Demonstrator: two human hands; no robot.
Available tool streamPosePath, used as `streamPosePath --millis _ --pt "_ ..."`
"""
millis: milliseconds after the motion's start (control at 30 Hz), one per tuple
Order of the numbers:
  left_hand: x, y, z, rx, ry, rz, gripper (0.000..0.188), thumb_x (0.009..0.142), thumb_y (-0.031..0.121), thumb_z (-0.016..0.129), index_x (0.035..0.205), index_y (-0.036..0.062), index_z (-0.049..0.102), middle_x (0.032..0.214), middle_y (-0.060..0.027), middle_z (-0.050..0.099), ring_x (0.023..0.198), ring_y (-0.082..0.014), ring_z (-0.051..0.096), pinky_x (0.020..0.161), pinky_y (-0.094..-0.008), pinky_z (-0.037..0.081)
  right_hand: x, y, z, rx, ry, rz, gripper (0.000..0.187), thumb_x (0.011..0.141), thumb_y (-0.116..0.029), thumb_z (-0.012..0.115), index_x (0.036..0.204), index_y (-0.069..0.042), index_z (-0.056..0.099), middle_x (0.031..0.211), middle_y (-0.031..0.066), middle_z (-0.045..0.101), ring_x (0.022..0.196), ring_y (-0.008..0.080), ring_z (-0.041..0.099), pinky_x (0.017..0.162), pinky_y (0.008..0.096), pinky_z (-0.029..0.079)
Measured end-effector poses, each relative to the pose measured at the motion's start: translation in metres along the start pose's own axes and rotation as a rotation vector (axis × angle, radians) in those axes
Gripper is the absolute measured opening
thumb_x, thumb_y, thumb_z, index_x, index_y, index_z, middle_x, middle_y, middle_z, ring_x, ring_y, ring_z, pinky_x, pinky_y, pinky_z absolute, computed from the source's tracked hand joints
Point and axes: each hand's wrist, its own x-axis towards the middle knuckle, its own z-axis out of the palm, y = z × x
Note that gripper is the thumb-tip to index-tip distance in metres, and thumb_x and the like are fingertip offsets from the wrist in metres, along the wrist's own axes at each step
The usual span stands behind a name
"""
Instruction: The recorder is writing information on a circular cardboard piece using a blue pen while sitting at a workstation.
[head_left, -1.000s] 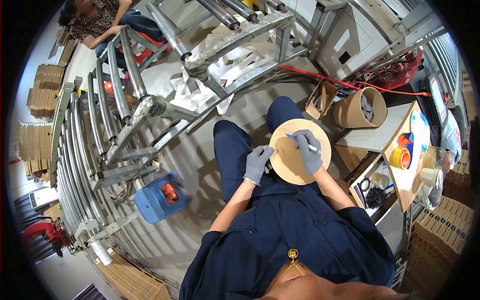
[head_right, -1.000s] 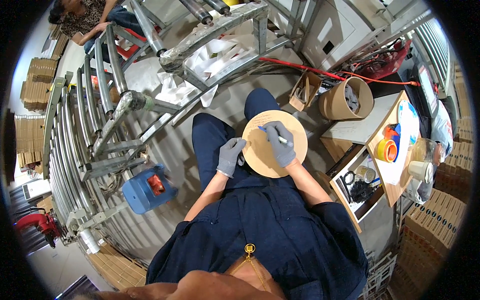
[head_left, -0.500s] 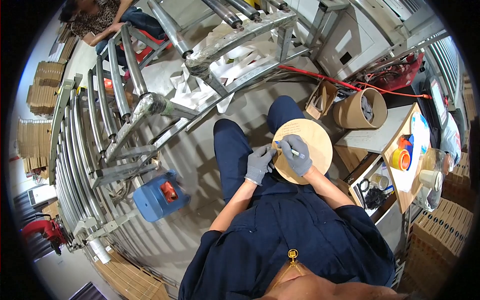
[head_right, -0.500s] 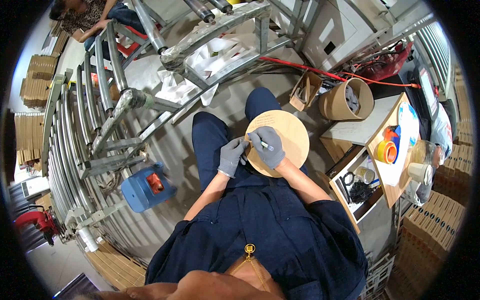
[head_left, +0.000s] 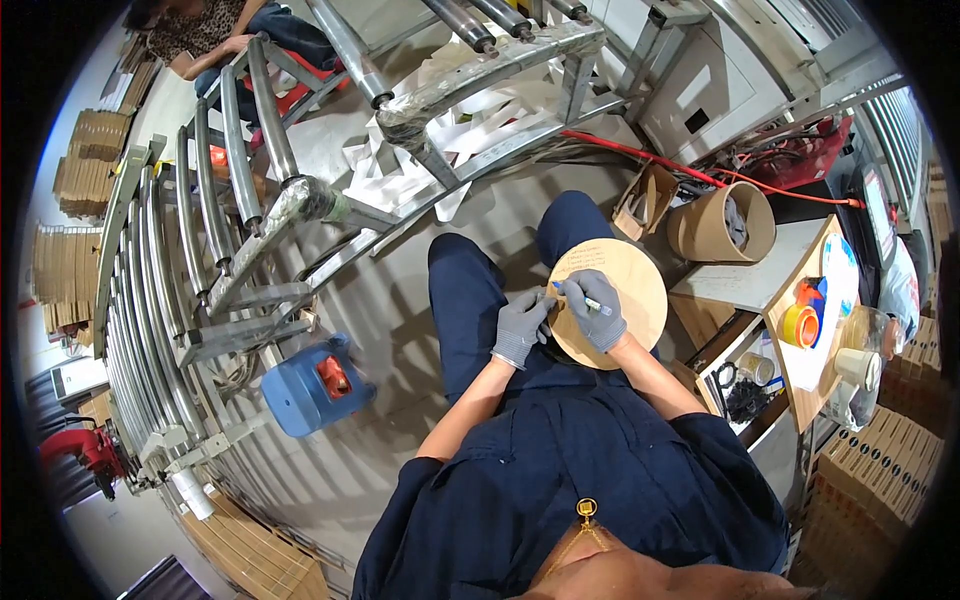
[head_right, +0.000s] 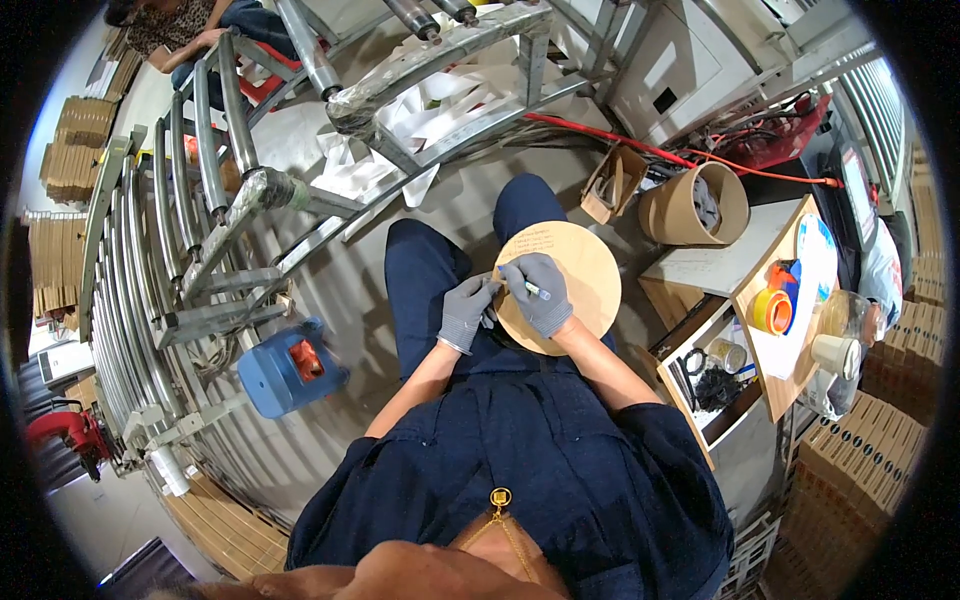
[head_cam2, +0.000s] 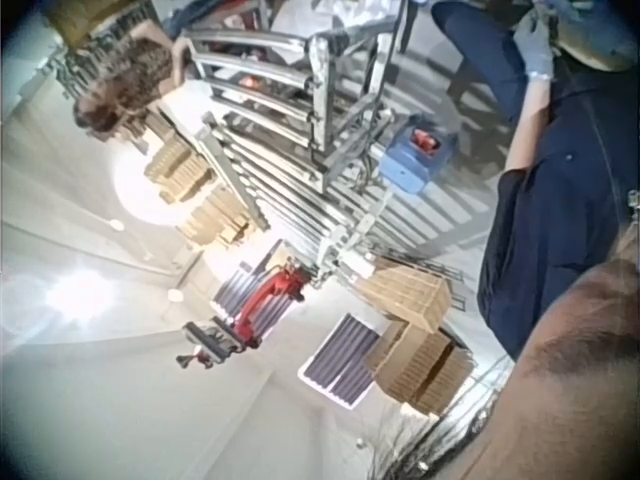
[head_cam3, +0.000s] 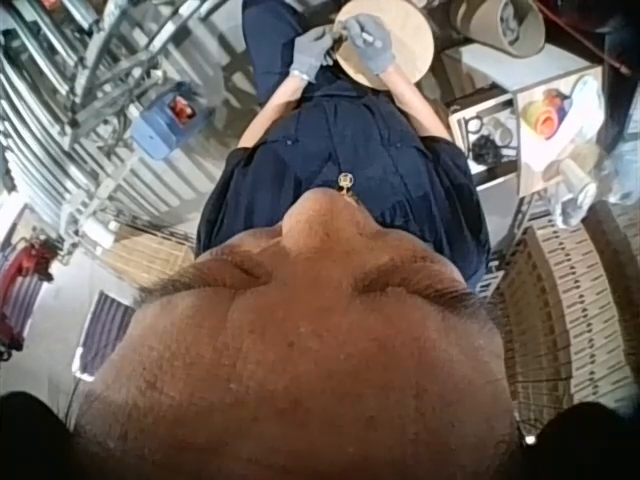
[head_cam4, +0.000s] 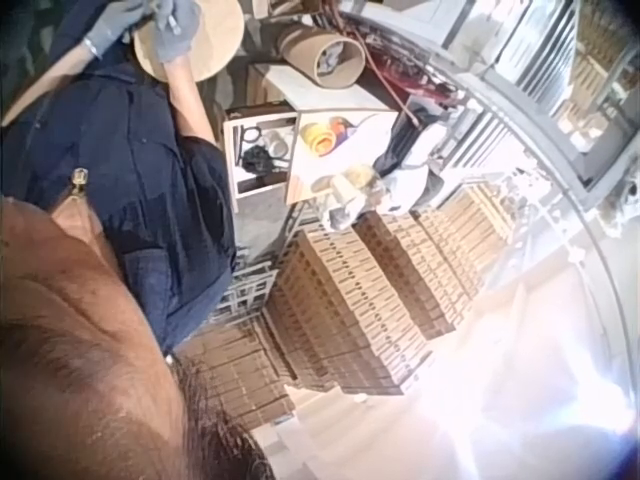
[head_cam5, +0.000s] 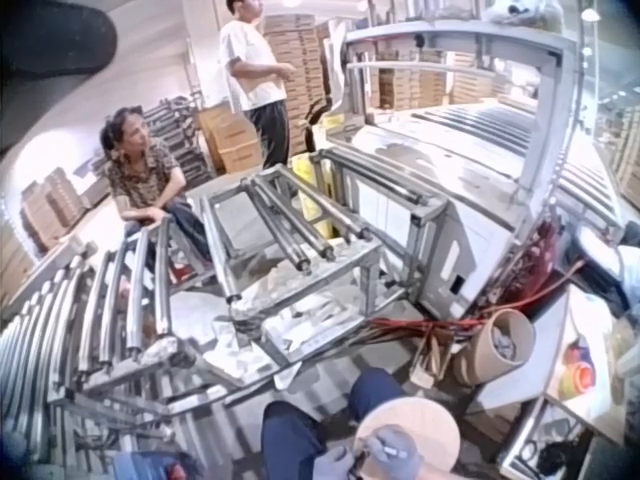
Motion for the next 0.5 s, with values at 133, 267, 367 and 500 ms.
streamPosePath --millis 133,267,367,500 --pt "0.0006 -0.0018 0.0 -0.014 -0.003 0.014 0.023 0.086 0.021 0.064 0.097 0.0017 0.065 0.068 -0.0013 0.061 0.044 -0.0054 0.052 0.038 -0.0186 0.04 -0.0004 0.0016 0.0009 0.006 0.002 0.027 0.007 0.079 -0.009 0.058 0.074 -0.004 0.06 0.072 0.0085 0.06 0.071 0.0274 0.056 0.067 0.0359 0.044" --pt "0.0016 -0.0034 -0.0007 -0.011 -0.006 0.007 0.021 0.086 0.021 0.063 0.095 0.0016 0.065 0.068 -0.0014 0.061 0.044 -0.0053 0.052 0.038 -0.0185 0.04 -0.0002 0.0023 0.0009 0.02 -0.002 0.023 0.006 0.079 -0.008 0.058 0.075 -0.004 0.06 0.072 0.0084 0.059 0.07 0.0273 0.056 0.067 0.0355 0.044" --pt "0.0017 -0.0032 -0.0008 -0.007 -0.009 -0.013 0.02 0.086 0.02 0.063 0.094 0.0017 0.066 0.068 -0.0013 0.061 0.044 -0.0053 0.052 0.038 -0.0185 0.04 0.0009 0.0009 -0.0008 -0.021 -0.031 -0.016 0.005 0.079 -0.008 0.058 0.076 -0.005 0.06 0.071 0.0081 0.058 0.07 0.0268 0.056 0.067 0.035 0.044" --pt "0.0006 -0.0008 0.0002 0.01 0.0 -0.001 0.02 0.086 0.02 0.062 0.093 0.002 0.066 0.068 -0.0012 0.061 0.044 -0.0052 0.052 0.038 -0.0185 0.04 0.0016 -0.001 -0.0012 -0.032 -0.03 -0.032 0.006 0.08 -0.009 0.058 0.076 -0.005 0.06 0.071 0.0074 0.057 0.071 0.0263 0.056 0.067 0.0347 0.044"
